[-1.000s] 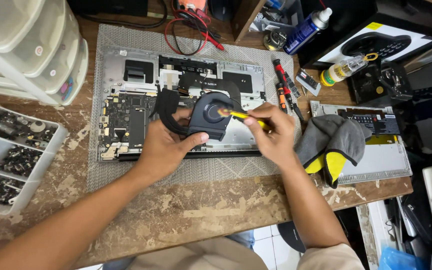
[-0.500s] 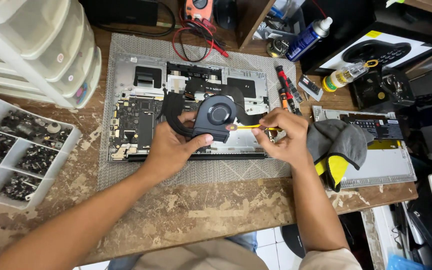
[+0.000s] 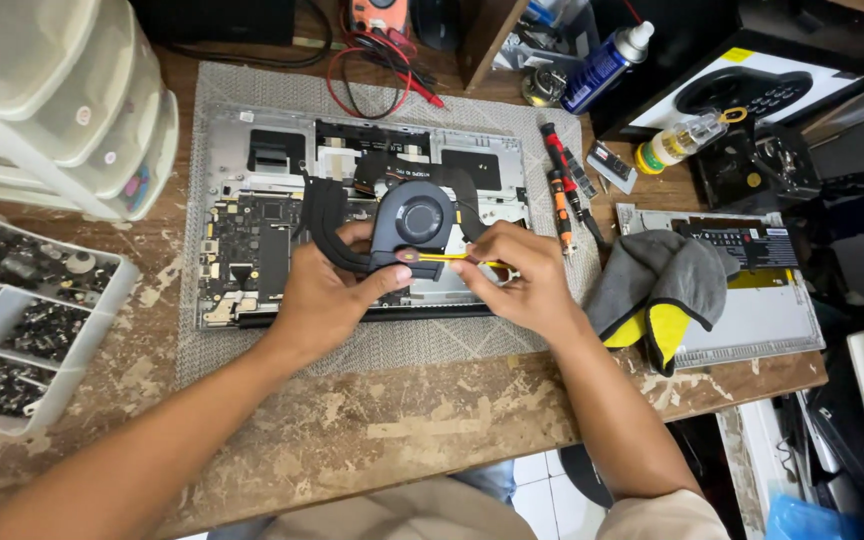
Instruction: Removing and inspecting a laptop cooling fan assembly using a screwdriver
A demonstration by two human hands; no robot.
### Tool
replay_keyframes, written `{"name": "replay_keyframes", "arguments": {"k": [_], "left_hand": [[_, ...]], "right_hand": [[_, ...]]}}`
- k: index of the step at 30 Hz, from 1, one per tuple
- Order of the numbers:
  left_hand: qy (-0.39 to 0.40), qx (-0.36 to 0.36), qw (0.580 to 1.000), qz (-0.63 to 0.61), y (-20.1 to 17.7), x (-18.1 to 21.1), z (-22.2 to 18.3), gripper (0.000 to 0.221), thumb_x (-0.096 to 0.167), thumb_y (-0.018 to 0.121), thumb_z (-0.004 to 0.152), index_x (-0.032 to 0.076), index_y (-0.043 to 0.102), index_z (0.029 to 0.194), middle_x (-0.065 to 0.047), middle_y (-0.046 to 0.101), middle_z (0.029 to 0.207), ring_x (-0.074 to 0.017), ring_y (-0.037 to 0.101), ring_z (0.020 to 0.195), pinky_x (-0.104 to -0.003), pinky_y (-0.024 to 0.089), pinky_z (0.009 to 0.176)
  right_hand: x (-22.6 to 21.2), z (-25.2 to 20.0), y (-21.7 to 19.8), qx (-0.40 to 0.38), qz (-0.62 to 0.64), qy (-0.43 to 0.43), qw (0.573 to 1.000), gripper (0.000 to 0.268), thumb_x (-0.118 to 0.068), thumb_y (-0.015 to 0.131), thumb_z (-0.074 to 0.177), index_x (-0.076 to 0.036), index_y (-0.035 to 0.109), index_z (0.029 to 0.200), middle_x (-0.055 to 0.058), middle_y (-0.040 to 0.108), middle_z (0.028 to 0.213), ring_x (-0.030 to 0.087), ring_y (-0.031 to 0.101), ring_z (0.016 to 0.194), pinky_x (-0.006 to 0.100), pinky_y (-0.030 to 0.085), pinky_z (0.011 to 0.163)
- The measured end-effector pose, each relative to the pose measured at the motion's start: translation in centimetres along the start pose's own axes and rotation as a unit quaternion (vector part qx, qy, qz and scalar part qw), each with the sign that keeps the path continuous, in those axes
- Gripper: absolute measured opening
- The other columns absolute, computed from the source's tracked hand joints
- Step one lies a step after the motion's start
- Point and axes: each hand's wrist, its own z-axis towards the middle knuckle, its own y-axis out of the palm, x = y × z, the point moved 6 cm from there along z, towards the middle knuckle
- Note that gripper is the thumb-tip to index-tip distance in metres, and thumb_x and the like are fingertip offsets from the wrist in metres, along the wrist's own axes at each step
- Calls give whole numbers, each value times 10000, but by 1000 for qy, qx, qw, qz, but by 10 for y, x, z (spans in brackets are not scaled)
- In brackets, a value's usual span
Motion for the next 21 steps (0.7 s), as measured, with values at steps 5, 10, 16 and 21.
{"name": "replay_keyframes", "arguments": {"k": [5, 10, 16, 21], "left_hand": [[-21, -14, 1000, 8, 9, -2, -3, 400, -9, 858, 761, -25, 717, 1135, -126, 757, 922, -143, 702, 885, -298, 622, 793], [-14, -19, 999, 29, 6, -2, -6, 385, -11, 855, 767, -34, 721, 1126, -158, 764, 927, -157, 691, 907, -321, 622, 779], [-35, -24, 999, 7, 10, 3, -13, 401, -15, 850, 760, -51, 708, 1133, -183, 757, 924, -179, 703, 895, -344, 648, 755], [-48, -37, 998, 15, 7, -3, -16, 409, -33, 846, 742, -77, 706, 1123, -229, 752, 933, -226, 704, 888, -379, 654, 742]], "right_hand": [[8, -10, -1, 67, -39, -22, 997, 111, -35, 788, 872, -7, 683, 850, 136, 688, 729, 181, 487, 415, 283, 374, 380], [26, -19, -25, 118, -44, -26, 992, 103, -69, 757, 918, 9, 690, 916, 139, 682, 754, 159, 471, 439, 278, 361, 407], [41, -23, -39, 133, -12, 6, 991, 121, -16, 595, 997, 50, 660, 1075, 140, 616, 678, 171, 464, 415, 294, 389, 398], [65, -36, -21, 101, 86, 38, 990, 307, -27, 349, 1071, 79, 520, 1303, 68, 535, 664, 123, 494, 408, 262, 428, 380]]}}
